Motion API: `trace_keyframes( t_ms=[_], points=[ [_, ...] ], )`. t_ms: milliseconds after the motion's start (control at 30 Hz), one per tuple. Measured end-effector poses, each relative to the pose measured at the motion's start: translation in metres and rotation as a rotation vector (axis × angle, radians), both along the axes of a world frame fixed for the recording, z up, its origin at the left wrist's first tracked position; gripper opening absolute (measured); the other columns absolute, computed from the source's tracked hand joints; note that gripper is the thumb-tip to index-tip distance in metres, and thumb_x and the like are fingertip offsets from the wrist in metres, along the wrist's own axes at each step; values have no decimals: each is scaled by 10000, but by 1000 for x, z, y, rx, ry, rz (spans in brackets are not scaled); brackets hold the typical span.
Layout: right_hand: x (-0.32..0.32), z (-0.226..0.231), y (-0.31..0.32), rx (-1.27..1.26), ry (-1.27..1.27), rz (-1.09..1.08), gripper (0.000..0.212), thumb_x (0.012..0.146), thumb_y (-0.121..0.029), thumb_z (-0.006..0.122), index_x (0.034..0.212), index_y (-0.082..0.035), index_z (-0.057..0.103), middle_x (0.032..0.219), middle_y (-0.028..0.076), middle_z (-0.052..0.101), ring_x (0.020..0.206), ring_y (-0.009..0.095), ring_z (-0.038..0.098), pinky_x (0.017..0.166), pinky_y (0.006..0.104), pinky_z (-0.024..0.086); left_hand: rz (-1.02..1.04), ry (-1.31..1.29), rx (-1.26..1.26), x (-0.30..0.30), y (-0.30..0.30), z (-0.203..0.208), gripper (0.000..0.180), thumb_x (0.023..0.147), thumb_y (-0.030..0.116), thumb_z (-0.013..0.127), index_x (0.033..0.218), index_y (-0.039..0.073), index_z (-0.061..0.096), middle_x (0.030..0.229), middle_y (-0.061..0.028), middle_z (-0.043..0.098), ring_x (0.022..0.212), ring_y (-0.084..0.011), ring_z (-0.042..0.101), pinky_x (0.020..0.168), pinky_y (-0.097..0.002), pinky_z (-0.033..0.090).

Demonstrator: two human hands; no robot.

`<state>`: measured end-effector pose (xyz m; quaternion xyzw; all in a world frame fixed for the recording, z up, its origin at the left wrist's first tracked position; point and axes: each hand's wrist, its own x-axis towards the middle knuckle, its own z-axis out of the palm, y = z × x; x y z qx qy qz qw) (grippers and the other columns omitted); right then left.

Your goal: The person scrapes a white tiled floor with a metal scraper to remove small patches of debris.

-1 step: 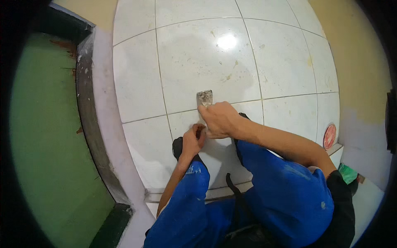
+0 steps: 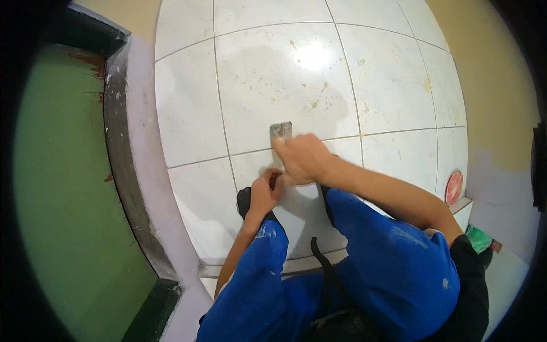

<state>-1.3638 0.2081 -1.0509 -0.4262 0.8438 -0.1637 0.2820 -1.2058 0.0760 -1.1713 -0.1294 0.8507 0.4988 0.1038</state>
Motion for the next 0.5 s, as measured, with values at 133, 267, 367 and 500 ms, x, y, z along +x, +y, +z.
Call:
trace_keyframes(
  t_ms=[133, 267, 367, 500],
  points=[
    [-36, -17, -3, 12, 138, -111, 397, 675, -182, 696, 974, 29, 541, 726, 215, 658, 670, 418, 665, 604, 495, 538, 82, 12, 72, 1, 4, -15, 168, 925, 87, 631, 1066, 0, 664, 897, -173, 731, 765, -256, 724, 715, -347, 566],
    [-14, -11, -3, 44, 61, 8, 419, 670, -178, 709, 999, 20, 540, 723, 208, 659, 686, 401, 678, 606, 475, 544, 84, -56, 39, 3, 1, -3, 166, 922, 80, 633, 1064, 5, 675, 902, -163, 735, 758, -250, 720, 716, -347, 566],
    [-16, -11, -6, 41, 52, 56, 411, 679, -172, 705, 1002, 17, 537, 713, 189, 657, 670, 384, 683, 579, 458, 539, 80, -19, 8, 2, 2, -9, 198, 918, 120, 644, 1086, 20, 669, 881, -161, 729, 767, -286, 718, 730, -380, 563],
    [-35, -16, -15, -25, 151, -21, 374, 703, -205, 715, 960, 18, 561, 658, 176, 634, 616, 374, 671, 574, 459, 546, 63, -41, 46, 0, 3, -10, 215, 923, 139, 643, 1098, 16, 661, 873, -171, 726, 767, -294, 718, 723, -382, 559]
  ],
)
